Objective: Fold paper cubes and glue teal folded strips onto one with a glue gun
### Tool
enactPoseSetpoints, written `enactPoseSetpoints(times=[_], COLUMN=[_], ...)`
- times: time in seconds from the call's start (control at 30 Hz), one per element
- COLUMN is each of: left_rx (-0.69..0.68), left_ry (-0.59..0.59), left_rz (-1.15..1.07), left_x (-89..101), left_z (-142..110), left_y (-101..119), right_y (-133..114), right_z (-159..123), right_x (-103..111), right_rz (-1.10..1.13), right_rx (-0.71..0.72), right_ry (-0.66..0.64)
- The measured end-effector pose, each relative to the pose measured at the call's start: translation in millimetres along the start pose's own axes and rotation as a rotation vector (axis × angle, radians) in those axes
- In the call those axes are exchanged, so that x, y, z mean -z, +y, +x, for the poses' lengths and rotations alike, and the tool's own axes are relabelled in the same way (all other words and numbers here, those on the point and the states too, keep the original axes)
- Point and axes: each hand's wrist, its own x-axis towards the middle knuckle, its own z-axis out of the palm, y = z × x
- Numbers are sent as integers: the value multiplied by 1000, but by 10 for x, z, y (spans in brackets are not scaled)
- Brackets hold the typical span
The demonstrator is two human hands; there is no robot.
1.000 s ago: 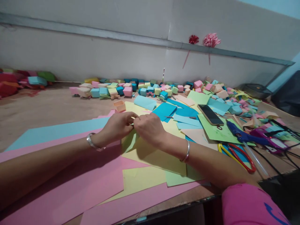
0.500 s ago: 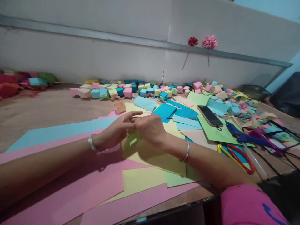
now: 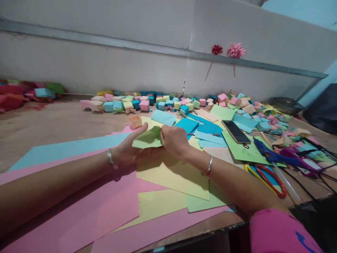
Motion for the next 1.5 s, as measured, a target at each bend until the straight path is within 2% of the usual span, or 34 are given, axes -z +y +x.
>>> enactPoseSetpoints(times=[0.07, 0.13, 0.27, 0.37, 0.43, 0.5, 0.6, 0.67, 0.73, 0.8, 0.87, 0.97, 1.03, 1.1, 1.23, 1.33, 1.43, 1.5], left_rx=[115, 131, -106, -196, -197, -192, -134, -70, -52, -112, -197, -202, -178, -181, -157, -164, -180, -202], left_ry=[-89, -81, -9, 56, 96, 132, 155, 159, 128, 80, 71, 167, 266, 345, 345, 334, 379, 402], left_rz=[-222, -280, -7, 137, 157, 140, 114, 111, 98, 90, 136, 307, 430, 539, 645, 664, 706, 715], left_x=[-3, -21, -61, -67, -61, -54, -43, -37, -37, -49, -71, -88, -65, -16, 91, 125, 126, 117], left_z=[11, 6, -21, -24, -18, -13, -13, -21, -35, -56, -77, -86, -62, -19, 52, 65, 66, 65], left_y=[-33, -56, -87, -116, -128, -129, -113, -96, -75, -49, -27, -26, -53, -89, -131, -139, -155, -166], right_y=[85, 150, 141, 60, 22, 15, 47, 70, 78, 67, 38, -12, -29, -30, -24, -54, -79, -69], right_z=[59, 103, 98, 50, 24, 14, 22, 29, 30, 22, 8, -13, -21, -22, -26, -51, -80, -86], right_x=[-19, -63, -195, -234, -218, -190, -168, -172, -180, -187, -193, -197, -194, -188, -185, -193, -218, -248], right_rz=[139, 361, 809, 901, 892, 797, 581, 534, 568, 648, 744, 827, 792, 680, 515, 596, 673, 650], right_rx=[-96, -210, -397, -422, -377, -303, -248, -257, -262, -280, -339, -403, -356, -270, -189, -174, -171, -153], right_ry=[53, 29, -51, -77, -165, -173, -27, 63, 123, 145, 111, -25, -106, -127, -58, -14, 27, 74])
